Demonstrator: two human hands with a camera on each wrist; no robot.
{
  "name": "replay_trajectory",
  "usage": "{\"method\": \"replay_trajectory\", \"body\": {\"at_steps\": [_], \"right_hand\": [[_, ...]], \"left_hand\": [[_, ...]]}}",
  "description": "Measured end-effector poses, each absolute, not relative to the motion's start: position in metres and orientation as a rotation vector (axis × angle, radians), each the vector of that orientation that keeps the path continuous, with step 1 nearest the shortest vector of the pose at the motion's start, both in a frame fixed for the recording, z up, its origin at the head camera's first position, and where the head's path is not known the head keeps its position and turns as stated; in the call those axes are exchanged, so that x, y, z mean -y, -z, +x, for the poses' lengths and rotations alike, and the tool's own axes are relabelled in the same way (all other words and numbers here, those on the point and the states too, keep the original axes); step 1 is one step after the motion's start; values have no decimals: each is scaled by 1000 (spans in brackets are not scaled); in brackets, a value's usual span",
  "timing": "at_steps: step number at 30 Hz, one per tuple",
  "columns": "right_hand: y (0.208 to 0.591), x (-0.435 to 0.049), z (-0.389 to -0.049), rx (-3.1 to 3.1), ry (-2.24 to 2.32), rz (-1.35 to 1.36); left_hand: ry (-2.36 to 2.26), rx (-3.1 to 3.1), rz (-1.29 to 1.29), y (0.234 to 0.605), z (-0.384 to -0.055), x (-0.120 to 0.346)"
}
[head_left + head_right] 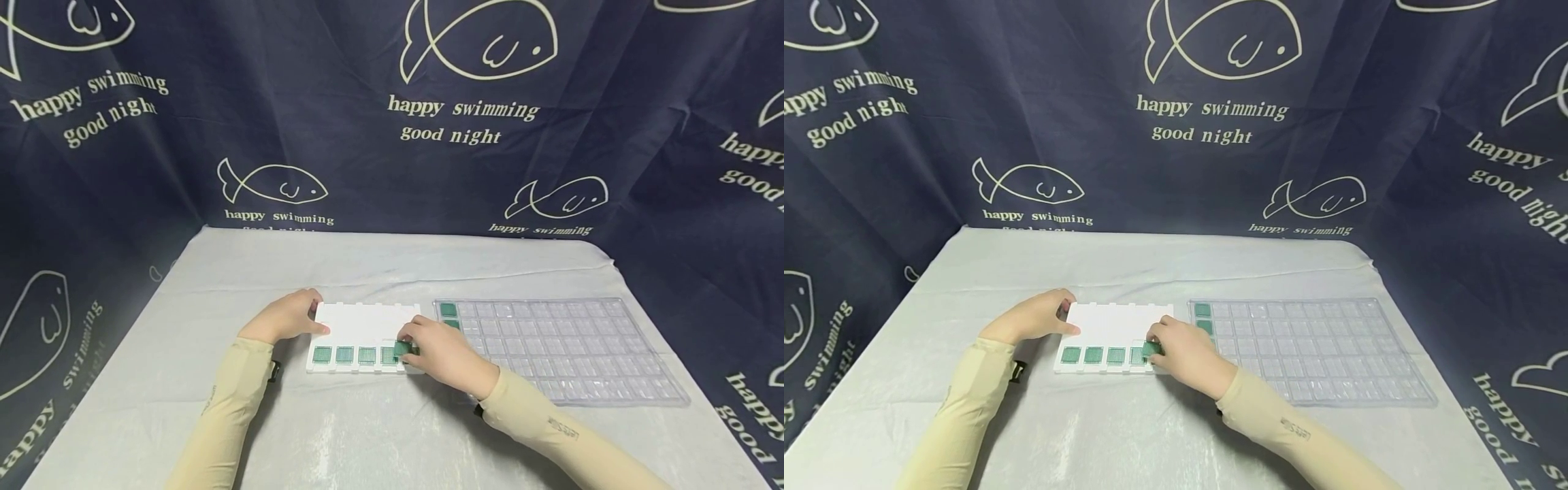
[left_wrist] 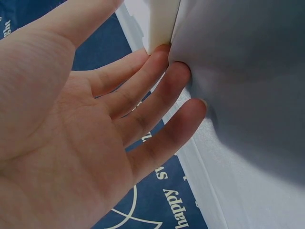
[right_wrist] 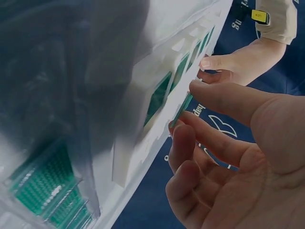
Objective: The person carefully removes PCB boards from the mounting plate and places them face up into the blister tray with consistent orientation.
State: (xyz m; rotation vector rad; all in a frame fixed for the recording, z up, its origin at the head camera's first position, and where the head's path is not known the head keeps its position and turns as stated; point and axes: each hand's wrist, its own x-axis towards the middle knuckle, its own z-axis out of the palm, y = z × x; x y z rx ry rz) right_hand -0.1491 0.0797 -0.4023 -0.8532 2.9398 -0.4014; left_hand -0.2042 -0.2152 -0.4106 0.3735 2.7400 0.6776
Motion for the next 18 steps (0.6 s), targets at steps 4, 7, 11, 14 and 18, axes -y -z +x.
{"method": "replay_trajectory", "body": {"at_steps": [4, 7, 11, 14, 18], "right_hand": [[403, -83, -147, -2938, 406, -816], [404, -86, -146, -2932, 417, -783], [404, -90, -144, -2936, 419, -771], [404, -93, -142, -2940, 413, -766], [405, -99, -139, -2947, 428, -747]], "left_hand": [[-670, -2742, 379, 411, -205, 215], [-669, -2743, 379, 411, -205, 215], [-670, -2748, 380, 410, -204, 216], [-668, -2749, 384, 409, -204, 215], [-673, -2740, 368, 410, -204, 215]]}}
